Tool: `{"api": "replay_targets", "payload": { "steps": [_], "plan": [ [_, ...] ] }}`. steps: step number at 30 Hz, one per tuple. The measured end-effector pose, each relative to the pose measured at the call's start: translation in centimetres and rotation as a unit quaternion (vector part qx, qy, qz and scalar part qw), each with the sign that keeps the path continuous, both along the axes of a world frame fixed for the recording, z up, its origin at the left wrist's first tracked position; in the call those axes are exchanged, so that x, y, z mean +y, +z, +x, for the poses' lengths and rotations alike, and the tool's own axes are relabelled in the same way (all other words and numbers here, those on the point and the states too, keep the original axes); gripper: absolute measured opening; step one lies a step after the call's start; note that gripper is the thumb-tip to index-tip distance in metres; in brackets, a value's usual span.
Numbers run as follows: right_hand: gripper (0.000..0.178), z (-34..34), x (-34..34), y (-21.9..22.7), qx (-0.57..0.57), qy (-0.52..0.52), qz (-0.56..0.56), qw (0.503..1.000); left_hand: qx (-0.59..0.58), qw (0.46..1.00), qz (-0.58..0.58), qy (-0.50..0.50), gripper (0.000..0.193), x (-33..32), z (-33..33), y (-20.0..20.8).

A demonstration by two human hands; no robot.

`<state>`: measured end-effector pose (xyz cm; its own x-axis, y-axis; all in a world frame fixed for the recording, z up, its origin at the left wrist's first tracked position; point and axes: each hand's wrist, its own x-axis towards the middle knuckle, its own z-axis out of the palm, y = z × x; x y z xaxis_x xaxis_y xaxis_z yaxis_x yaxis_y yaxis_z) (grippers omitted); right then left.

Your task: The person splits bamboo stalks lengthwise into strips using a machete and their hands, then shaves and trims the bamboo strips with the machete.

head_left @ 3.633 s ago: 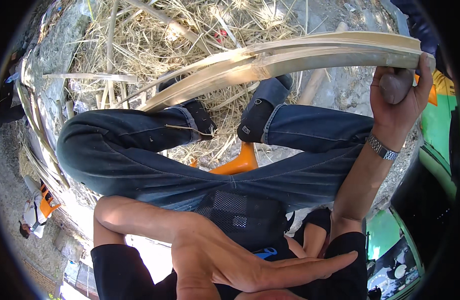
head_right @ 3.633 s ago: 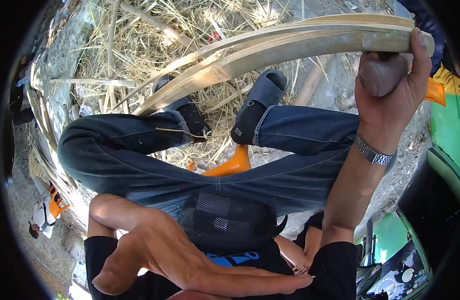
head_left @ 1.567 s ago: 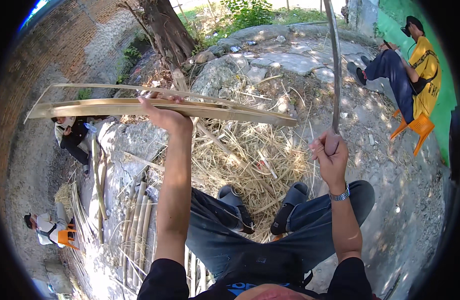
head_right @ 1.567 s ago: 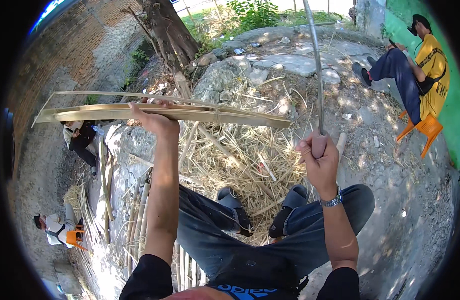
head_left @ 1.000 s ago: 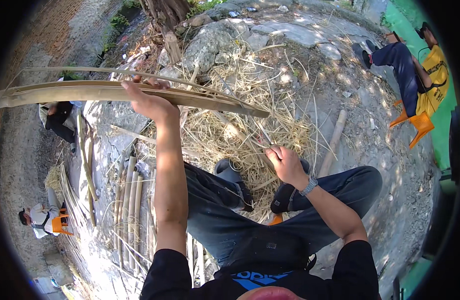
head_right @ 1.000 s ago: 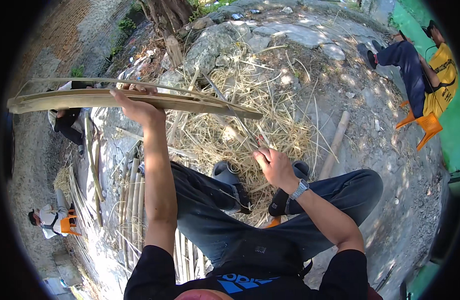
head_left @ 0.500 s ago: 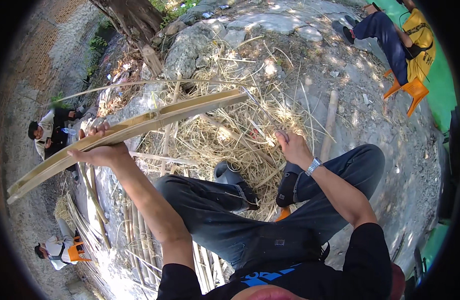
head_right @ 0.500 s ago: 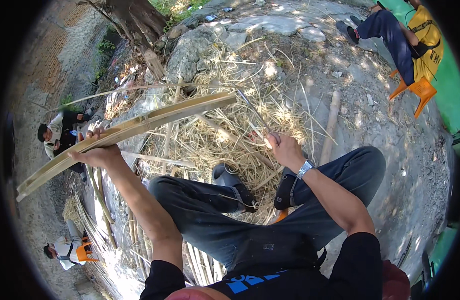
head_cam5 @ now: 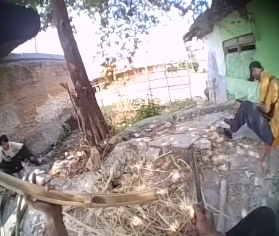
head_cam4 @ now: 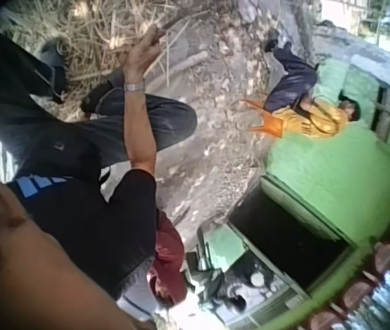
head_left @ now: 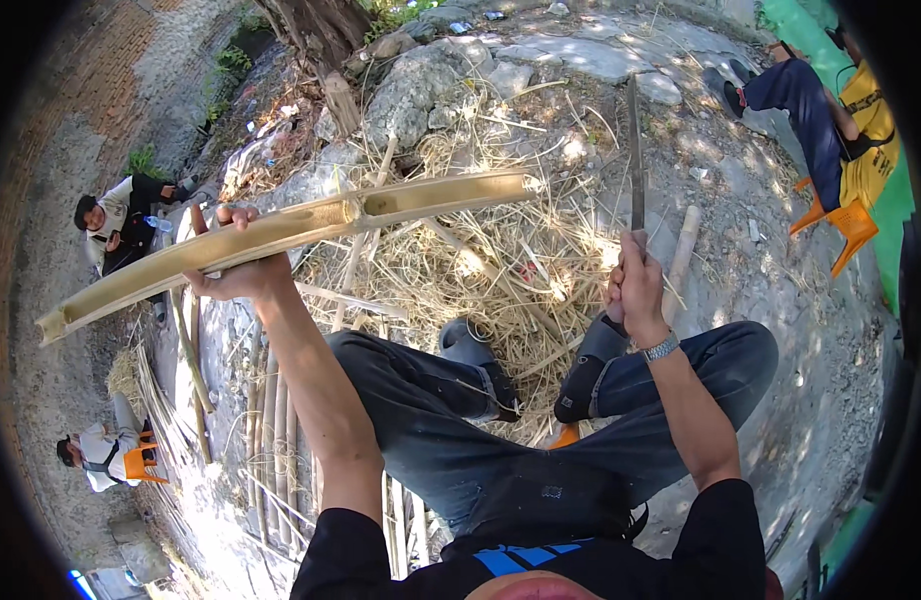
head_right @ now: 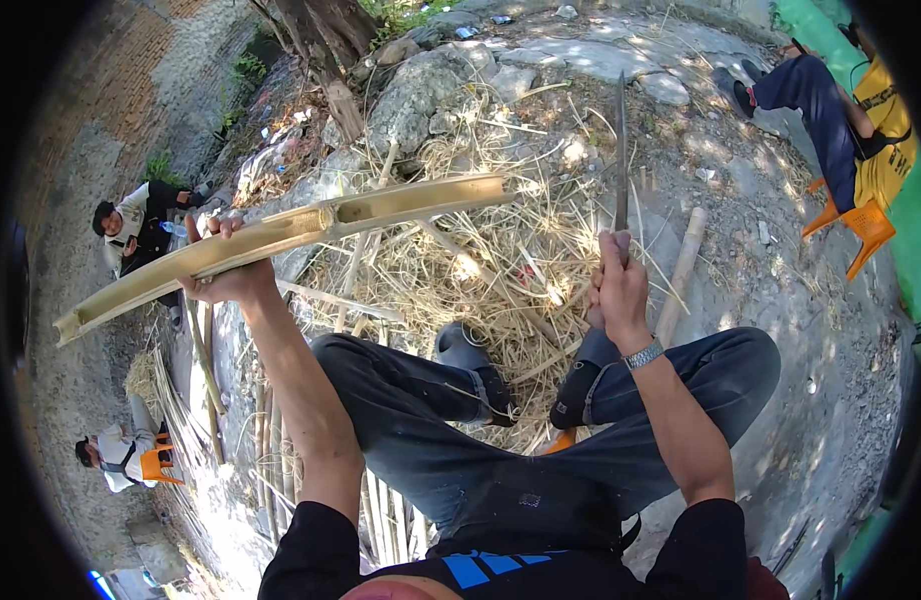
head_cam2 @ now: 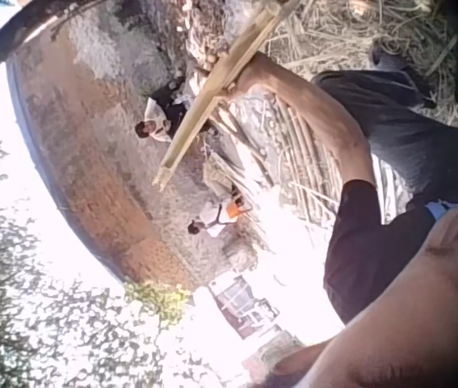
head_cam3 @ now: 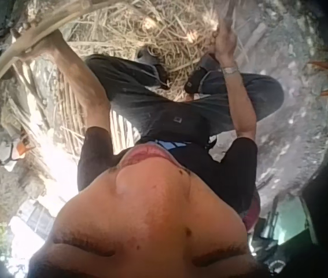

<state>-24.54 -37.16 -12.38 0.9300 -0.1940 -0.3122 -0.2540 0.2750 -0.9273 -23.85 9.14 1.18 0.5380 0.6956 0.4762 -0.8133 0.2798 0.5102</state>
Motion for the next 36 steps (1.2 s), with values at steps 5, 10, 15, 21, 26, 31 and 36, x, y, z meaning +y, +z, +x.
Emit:
{"api": "replay_targets", "payload": {
  "steps": [5,10,15,21,26,31,36],
  "plan": [
    [0.040,0.3,-0.6,3.5,-0.132,0.011,-0.058,0.989,-0.072,0.979,0.053,-0.181,0.094,0.1,1.7,-1.1],
    [0.036,0.2,1.2,7.0,-0.209,0.043,-0.084,0.973,-0.020,0.974,0.077,-0.214,0.092,-8.5,5.2,0.4],
    [0.041,0.1,-0.3,6.1,-0.295,0.065,-0.203,0.931,0.055,0.932,0.217,-0.286,0.099,-20.1,9.0,-0.5],
    [0.082,2.1,-1.5,12.7,-0.445,-0.042,-0.306,0.841,0.043,0.879,0.297,-0.371,0.088,-29.9,11.0,-7.0],
    [0.084,5.8,-2.1,19.0,-0.493,-0.105,-0.305,0.808,0.014,0.841,0.439,-0.314,0.051,-33.4,11.6,-12.5],
    [0.046,6.1,-0.7,20.0,-0.420,-0.144,-0.347,0.826,0.039,0.748,0.596,-0.290,0.046,-33.2,10.9,-15.1],
    [0.052,5.5,-1.5,19.8,-0.445,-0.164,-0.319,0.821,0.013,0.860,0.405,-0.310,0.088,-32.1,9.3,-0.2]
  ]
}}
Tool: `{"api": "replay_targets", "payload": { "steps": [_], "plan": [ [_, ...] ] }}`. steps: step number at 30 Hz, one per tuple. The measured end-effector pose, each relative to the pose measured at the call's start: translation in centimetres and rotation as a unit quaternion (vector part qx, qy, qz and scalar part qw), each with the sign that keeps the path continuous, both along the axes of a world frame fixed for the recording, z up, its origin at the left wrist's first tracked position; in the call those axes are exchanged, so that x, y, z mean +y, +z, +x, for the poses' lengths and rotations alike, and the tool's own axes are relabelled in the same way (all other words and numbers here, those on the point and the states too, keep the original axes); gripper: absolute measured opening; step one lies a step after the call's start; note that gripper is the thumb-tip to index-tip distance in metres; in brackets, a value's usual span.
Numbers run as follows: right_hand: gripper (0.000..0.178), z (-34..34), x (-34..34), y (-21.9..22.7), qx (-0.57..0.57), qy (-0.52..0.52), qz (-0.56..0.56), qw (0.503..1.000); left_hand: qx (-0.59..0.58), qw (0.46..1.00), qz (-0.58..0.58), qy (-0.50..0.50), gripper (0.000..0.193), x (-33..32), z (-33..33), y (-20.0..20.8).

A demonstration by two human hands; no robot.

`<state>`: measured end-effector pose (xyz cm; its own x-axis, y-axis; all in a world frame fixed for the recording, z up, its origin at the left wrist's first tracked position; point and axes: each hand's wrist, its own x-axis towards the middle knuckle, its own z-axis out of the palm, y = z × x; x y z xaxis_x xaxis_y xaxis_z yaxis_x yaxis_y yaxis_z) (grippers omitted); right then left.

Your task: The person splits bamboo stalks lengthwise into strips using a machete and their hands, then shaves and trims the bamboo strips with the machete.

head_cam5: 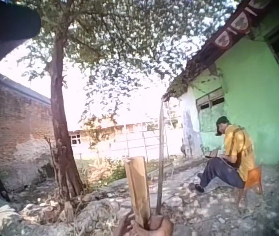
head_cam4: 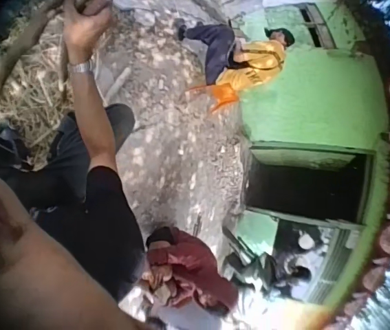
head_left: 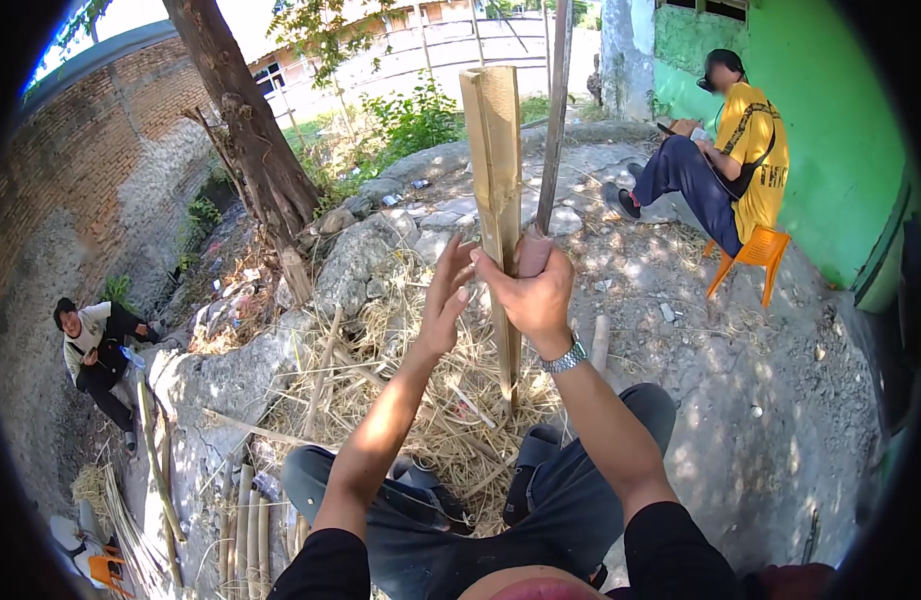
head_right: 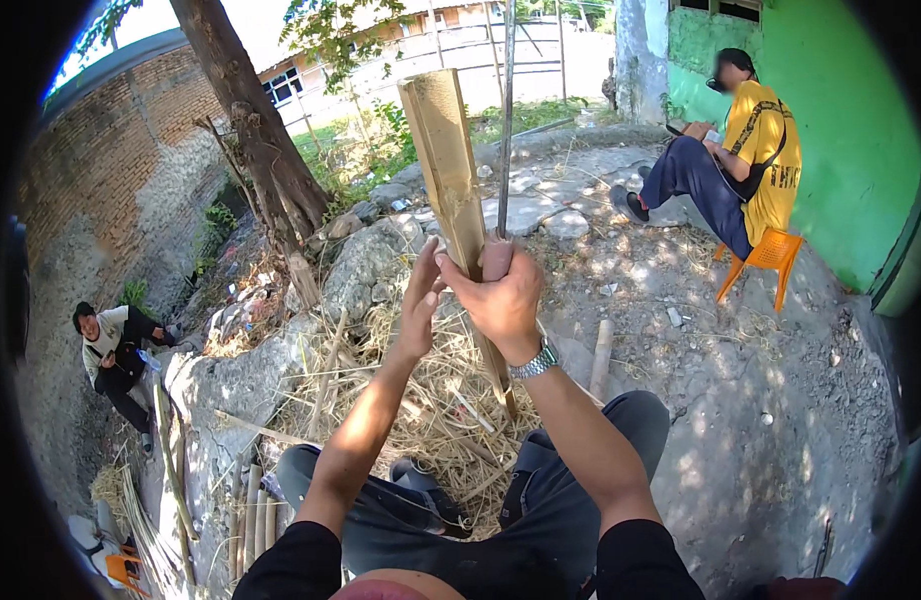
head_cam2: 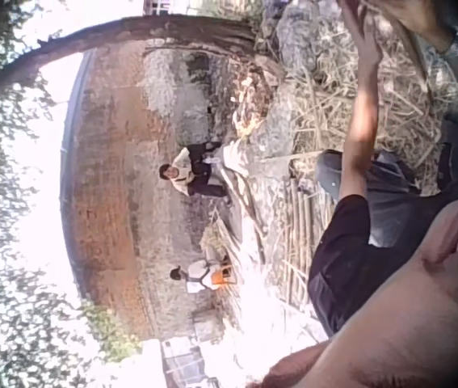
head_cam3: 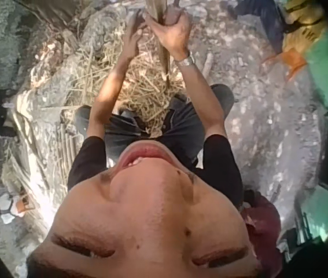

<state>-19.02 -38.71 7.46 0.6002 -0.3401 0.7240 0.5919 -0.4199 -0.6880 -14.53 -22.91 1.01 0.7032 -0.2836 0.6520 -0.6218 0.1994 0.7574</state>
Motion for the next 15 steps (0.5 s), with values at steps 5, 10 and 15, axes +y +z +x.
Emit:
{"api": "replay_targets", "payload": {
  "steps": [5,10,15],
  "plan": [
    [0.053,-1.2,-1.2,1.8,0.031,0.024,-0.044,0.998,-0.102,0.984,0.118,0.089,0.054,-3.2,-1.7,13.0],
    [0.047,-7.7,-3.5,6.2,0.063,0.016,-0.020,0.998,0.009,1.000,0.029,-0.001,0.047,-4.0,-1.4,13.1],
    [0.049,-16.4,-6.0,12.2,0.058,0.148,0.040,0.986,0.050,0.997,-0.049,0.008,0.046,-3.9,-0.5,11.4]
  ]
}}
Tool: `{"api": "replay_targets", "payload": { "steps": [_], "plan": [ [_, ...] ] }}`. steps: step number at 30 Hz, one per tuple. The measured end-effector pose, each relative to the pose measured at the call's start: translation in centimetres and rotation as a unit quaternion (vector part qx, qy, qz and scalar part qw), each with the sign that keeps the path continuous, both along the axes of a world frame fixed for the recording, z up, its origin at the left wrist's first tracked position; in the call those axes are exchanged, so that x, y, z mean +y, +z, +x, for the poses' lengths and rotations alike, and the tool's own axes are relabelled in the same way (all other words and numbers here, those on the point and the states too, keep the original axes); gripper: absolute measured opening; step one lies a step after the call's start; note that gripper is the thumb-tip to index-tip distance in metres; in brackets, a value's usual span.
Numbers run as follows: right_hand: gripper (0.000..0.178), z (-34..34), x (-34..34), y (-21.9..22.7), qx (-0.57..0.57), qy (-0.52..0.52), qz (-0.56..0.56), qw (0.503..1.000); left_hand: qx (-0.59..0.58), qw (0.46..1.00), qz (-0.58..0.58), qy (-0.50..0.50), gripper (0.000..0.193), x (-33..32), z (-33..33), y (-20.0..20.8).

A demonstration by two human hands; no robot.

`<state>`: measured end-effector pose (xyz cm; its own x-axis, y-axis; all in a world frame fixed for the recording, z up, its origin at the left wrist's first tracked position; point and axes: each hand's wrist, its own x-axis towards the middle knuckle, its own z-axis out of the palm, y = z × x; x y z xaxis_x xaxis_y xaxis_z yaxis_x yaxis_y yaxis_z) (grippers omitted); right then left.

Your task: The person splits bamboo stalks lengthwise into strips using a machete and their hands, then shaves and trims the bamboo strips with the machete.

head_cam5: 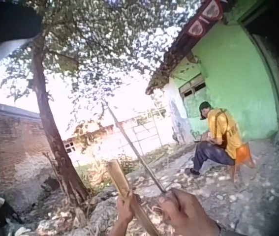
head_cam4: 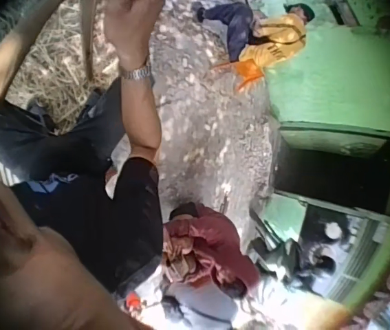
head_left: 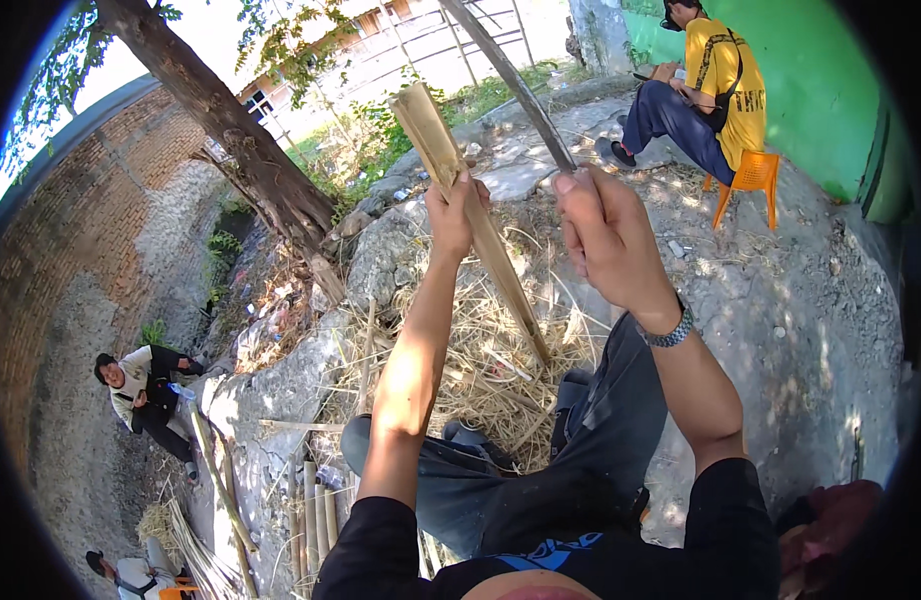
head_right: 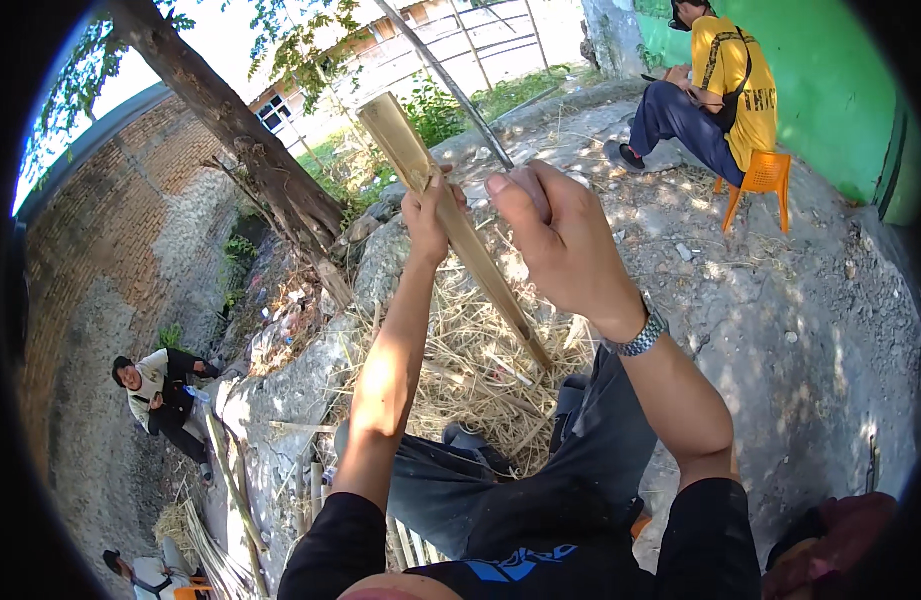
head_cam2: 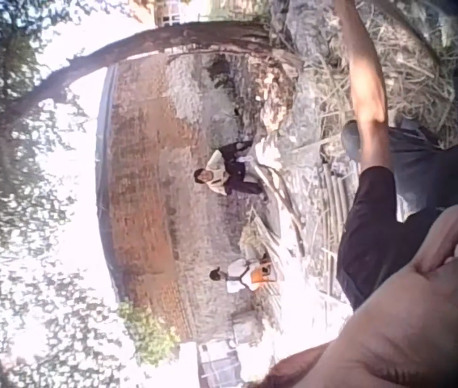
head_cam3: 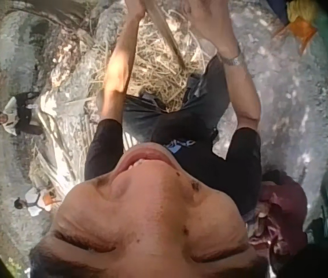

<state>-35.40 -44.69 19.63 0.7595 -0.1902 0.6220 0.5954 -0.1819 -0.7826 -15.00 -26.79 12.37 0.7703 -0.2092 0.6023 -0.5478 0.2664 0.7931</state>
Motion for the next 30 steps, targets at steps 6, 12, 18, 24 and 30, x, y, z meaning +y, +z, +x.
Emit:
{"api": "replay_targets", "payload": {
  "steps": [6,12,18,24,30],
  "plan": [
    [0.054,-4.5,-0.7,1.8,0.078,-0.004,-0.094,0.992,-0.012,1.000,-0.013,-0.023,0.025,-1.9,-1.8,0.7],
    [0.062,-4.2,-0.9,0.1,0.129,-0.021,-0.087,0.988,-0.010,1.000,0.002,0.023,0.022,-3.5,-4.0,1.0],
    [0.056,-5.3,-1.1,2.1,0.079,-0.030,-0.064,0.994,-0.008,1.000,0.012,0.008,0.017,-3.9,-4.3,1.1],
    [0.055,-6.6,0.1,5.1,-0.166,-0.011,0.028,0.986,-0.014,1.000,-0.010,0.003,0.018,-3.7,-4.0,0.7],
    [0.058,-2.5,-0.1,0.4,0.153,-0.069,-0.178,0.970,-0.050,0.998,0.003,0.034,0.022,-4.5,-4.9,0.0]
  ]
}}
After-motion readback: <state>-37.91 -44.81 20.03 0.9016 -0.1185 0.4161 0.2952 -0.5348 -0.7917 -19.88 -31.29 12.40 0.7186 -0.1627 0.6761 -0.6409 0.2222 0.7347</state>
